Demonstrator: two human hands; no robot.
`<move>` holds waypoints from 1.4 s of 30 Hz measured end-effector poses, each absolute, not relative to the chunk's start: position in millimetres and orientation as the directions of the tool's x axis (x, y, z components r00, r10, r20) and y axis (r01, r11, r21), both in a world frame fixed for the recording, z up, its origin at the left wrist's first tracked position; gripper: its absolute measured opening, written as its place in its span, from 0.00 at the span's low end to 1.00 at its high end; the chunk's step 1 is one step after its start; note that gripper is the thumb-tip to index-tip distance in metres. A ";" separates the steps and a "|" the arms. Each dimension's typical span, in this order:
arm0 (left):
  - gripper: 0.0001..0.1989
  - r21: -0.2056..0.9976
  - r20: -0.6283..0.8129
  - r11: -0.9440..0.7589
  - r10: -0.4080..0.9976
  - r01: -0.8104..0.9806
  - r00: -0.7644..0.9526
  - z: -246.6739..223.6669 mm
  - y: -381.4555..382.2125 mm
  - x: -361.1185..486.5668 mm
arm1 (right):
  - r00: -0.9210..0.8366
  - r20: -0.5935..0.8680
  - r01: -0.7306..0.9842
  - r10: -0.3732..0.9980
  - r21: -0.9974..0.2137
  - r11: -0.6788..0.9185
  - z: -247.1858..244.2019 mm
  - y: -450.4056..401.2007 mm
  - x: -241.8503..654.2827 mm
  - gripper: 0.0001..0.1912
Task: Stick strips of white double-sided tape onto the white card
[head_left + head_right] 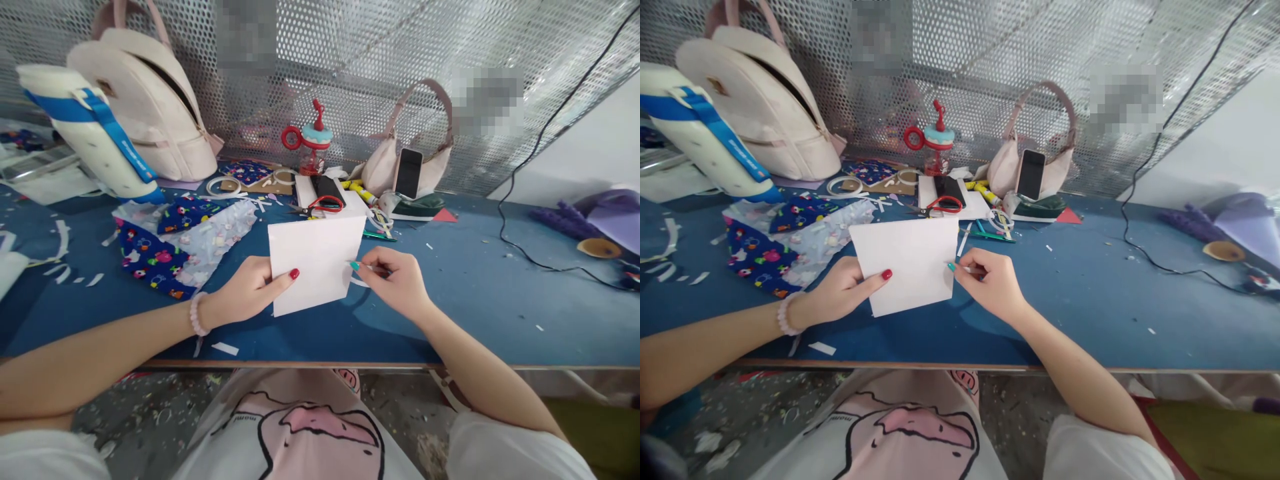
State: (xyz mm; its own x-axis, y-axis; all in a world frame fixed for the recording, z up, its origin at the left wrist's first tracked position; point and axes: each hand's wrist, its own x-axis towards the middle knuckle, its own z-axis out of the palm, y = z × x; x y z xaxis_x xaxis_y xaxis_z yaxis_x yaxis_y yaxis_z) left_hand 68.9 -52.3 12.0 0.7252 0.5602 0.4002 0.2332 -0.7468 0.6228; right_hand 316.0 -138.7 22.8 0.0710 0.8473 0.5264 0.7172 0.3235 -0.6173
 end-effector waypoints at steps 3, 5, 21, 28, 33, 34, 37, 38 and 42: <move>0.20 0.621 0.401 -0.744 0.571 0.246 0.717 11.6 -49.0 68.8 | 0.055 0.535 0.722 0.843 -0.605 0.337 24.6 -141.3 315.6 0.09; 0.20 0.612 0.400 -0.755 0.551 0.234 0.732 11.4 -46.5 68.5 | 0.044 0.537 0.728 0.843 -0.595 0.341 24.7 -141.8 316.6 0.08; 0.19 0.590 0.405 -0.785 0.493 0.192 0.770 9.9 -48.7 67.9 | 0.076 0.472 0.726 0.878 -0.630 0.276 23.6 -137.0 320.5 0.09; 0.20 0.579 0.430 -0.797 0.478 0.172 0.766 9.7 -48.8 68.0 | 0.075 0.487 0.727 0.870 -0.624 0.286 23.7 -136.8 320.1 0.10; 0.20 0.564 0.431 -0.808 0.465 0.172 0.773 9.8 -48.8 67.3 | 0.070 0.500 0.735 0.863 -0.612 0.294 23.9 -137.3 319.9 0.09; 0.20 0.561 0.430 -0.810 0.463 0.172 0.775 9.7 -48.9 67.0 | 0.067 0.500 0.733 0.864 -0.612 0.297 23.9 -137.3 319.9 0.10; 0.21 0.557 0.427 -0.811 0.464 0.179 0.776 9.5 -49.5 66.3 | 0.059 0.500 0.729 0.864 -0.613 0.304 23.5 -137.1 320.0 0.10; 0.21 0.556 0.428 -0.811 0.465 0.180 0.775 9.4 -49.7 66.2 | 0.060 0.500 0.729 0.864 -0.613 0.304 23.4 -137.0 320.1 0.10; 0.21 0.550 0.442 -0.819 0.452 0.163 0.775 8.7 -49.0 65.9 | 0.063 0.485 0.726 0.872 -0.622 0.294 23.1 -136.6 320.5 0.10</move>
State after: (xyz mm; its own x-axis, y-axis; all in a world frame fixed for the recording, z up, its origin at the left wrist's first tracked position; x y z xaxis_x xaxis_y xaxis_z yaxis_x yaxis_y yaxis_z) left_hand 65.9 -49.0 8.7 0.7748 0.4518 0.4421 0.1633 -0.8187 0.5504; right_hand 320.5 -136.6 23.1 0.0627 0.8722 0.4850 0.7261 0.2935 -0.6218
